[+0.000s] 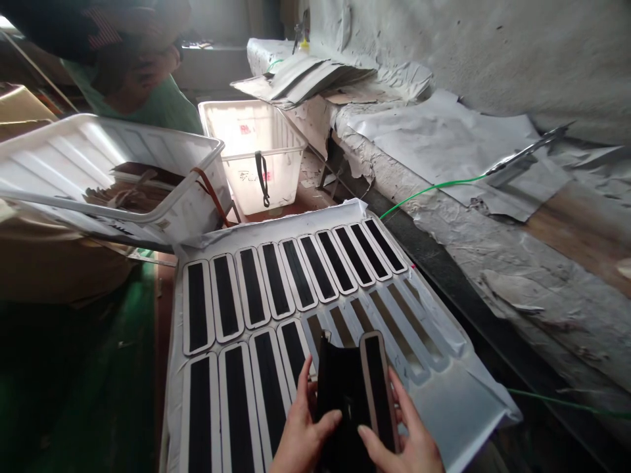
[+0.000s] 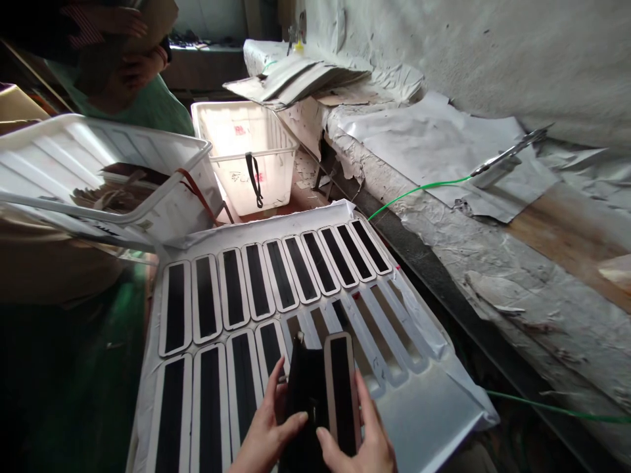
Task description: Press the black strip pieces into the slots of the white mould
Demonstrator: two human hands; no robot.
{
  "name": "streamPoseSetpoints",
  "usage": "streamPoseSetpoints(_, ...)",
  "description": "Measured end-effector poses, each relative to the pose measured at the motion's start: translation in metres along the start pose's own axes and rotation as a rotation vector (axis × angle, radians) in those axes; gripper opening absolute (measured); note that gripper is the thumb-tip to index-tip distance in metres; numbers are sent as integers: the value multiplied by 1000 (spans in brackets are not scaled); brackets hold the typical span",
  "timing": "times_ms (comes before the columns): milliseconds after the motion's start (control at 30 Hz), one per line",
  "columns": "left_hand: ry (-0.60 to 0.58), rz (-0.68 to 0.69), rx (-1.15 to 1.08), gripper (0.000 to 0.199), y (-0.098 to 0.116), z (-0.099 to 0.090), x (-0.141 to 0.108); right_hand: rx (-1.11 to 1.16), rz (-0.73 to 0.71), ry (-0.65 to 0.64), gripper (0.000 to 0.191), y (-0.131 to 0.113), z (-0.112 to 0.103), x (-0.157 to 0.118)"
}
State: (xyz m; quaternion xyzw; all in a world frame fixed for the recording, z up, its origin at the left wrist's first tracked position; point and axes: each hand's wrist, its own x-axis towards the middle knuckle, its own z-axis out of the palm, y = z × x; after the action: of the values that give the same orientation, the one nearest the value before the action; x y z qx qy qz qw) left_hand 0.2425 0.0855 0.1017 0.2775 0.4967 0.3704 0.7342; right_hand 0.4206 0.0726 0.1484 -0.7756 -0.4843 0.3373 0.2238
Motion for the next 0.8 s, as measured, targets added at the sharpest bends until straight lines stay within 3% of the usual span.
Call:
streamPoseSetpoints(133, 153, 95, 441, 92, 0, -10, 17, -262, -191, 110, 83, -22, 5, 28)
streamPoseSetpoints(367, 135, 340, 836, 83, -2, -10, 43, -316, -375, 278, 84, -44, 33, 64)
streamPoseSetpoints(533, 88, 395, 1081, 79, -10, -21, 55, -386, -496, 344, 82, -32, 49, 63)
streamPoseSetpoints(667, 31, 387, 1260, 67, -11, -27, 53, -495, -439, 219, 88, -7, 57, 47)
streamPoseSetpoints(800, 103, 438, 1243, 55, -14, -33, 53, -524, -299, 94, 86, 5, 67, 42)
